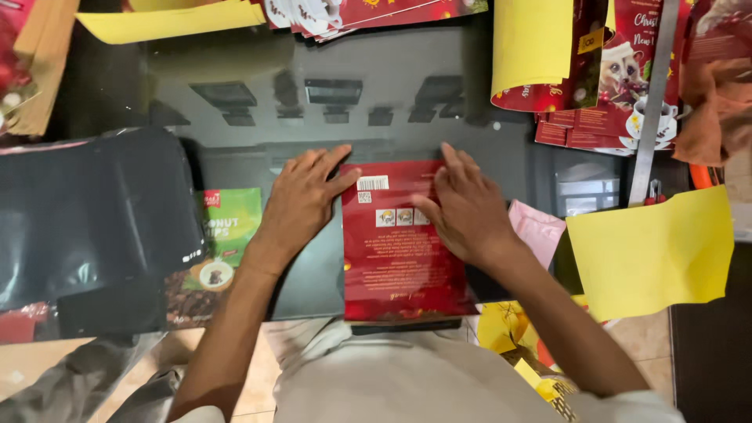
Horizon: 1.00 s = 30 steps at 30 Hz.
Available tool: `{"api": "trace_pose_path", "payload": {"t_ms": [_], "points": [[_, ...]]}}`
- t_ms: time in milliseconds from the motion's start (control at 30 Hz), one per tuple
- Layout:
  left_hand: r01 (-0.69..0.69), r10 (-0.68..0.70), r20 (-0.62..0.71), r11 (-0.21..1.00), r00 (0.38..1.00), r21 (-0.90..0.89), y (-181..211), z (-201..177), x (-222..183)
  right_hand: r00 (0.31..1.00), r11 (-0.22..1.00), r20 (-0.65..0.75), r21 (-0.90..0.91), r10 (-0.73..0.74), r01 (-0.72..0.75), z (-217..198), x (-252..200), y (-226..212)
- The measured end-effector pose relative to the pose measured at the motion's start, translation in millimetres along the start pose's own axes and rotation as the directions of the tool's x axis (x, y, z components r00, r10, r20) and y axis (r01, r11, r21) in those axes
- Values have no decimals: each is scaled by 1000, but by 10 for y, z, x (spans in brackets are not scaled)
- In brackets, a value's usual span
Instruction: The person prepares multiple printed product pouches by hand, applying adhesive strips or labels and smoothing them down against a flat work surface.
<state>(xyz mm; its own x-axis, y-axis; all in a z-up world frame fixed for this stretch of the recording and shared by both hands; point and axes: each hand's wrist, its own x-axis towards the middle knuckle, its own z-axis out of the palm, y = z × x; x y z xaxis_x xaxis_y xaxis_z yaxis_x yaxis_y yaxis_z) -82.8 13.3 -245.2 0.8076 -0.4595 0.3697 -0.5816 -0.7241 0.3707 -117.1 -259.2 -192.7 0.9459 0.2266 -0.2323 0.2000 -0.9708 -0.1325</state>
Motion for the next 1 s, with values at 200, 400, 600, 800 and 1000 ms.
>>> {"api": "trace_pose_path", "payload": {"t_ms": [200, 400, 600, 800, 1000], "points": [[-132, 125, 73, 987, 989, 96, 37, 9, -910, 934, 967, 264, -16, -243, 256, 10, 400, -254], [-110, 114, 33, 988, 993, -113, 756, 258, -1440, 870, 875, 189, -82, -456, 477, 163, 288, -655], [-25, 16, -67, 992, 998, -124, 871, 268, -1427, 908, 913, -149, 62, -392, 404, 464, 596, -550], [-42, 40, -15, 966, 999, -256, 781, 75, -1194, 886, 922, -305, 56, -349, 383, 450, 1337, -615], [132, -191, -91, 888, 977, -440, 424, -178, -630, 870, 937, -393, 52, -298, 344, 329, 895, -743]]}}
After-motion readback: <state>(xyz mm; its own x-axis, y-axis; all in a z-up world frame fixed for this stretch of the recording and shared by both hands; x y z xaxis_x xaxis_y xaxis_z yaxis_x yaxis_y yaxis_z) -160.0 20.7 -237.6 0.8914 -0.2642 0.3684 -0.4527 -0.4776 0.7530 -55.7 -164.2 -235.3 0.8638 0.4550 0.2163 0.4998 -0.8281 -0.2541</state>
